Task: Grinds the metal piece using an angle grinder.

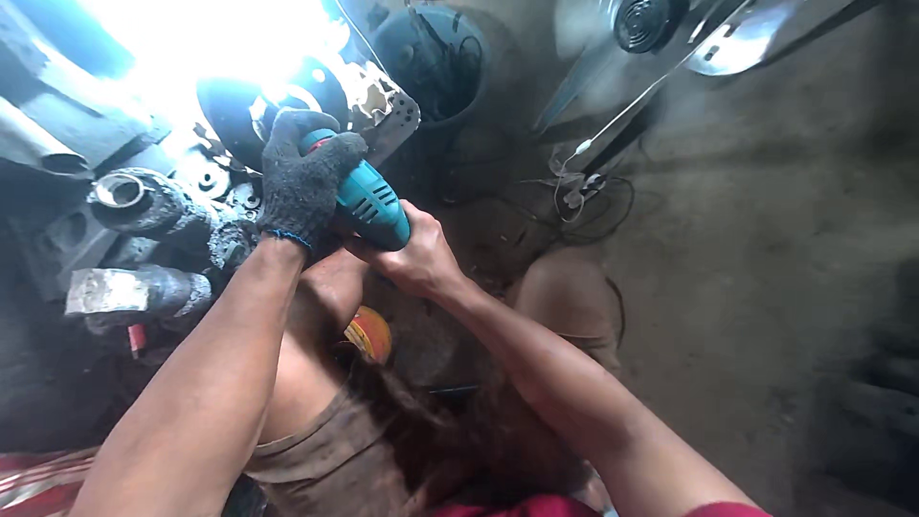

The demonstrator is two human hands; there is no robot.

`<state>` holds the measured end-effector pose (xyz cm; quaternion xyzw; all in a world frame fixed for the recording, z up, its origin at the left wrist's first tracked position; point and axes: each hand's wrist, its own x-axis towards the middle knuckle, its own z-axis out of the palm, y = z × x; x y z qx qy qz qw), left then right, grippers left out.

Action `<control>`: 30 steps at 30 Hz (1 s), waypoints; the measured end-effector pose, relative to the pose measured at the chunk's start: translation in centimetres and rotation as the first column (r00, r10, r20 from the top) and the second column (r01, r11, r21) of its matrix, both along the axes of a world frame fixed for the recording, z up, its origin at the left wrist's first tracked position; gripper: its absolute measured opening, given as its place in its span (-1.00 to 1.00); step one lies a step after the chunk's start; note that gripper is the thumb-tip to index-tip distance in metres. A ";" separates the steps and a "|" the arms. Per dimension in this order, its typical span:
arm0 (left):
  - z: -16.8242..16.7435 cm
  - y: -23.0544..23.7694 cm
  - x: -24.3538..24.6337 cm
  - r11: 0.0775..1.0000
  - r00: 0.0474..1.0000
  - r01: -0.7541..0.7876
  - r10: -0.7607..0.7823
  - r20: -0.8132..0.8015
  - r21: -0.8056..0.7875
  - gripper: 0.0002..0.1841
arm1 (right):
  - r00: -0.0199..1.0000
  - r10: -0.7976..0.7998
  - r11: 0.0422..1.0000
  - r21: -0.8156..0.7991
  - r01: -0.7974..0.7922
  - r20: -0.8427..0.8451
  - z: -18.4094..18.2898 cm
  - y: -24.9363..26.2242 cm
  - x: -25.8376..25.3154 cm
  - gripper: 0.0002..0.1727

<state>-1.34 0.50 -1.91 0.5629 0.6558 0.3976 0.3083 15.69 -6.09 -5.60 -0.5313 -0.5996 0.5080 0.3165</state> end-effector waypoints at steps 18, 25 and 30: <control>0.6 -1.0 -0.7 0.996 0.998 -0.060 0.061 0.017 -0.066 -0.52 | 0.999 0.031 1.000 0.005 -0.031 -0.011 -0.4 0.0 -0.9 -0.36; -2.7 0.5 -2.1 0.997 0.999 -0.023 0.019 0.049 0.076 -0.51 | 1.000 0.026 0.999 0.022 -0.025 -0.011 -0.8 0.0 -0.8 -0.36; -3.1 0.9 -2.3 0.997 0.998 0.003 -0.008 0.057 0.079 -0.54 | 1.000 0.011 0.999 0.048 -0.010 -0.015 -1.1 0.0 -0.9 -0.38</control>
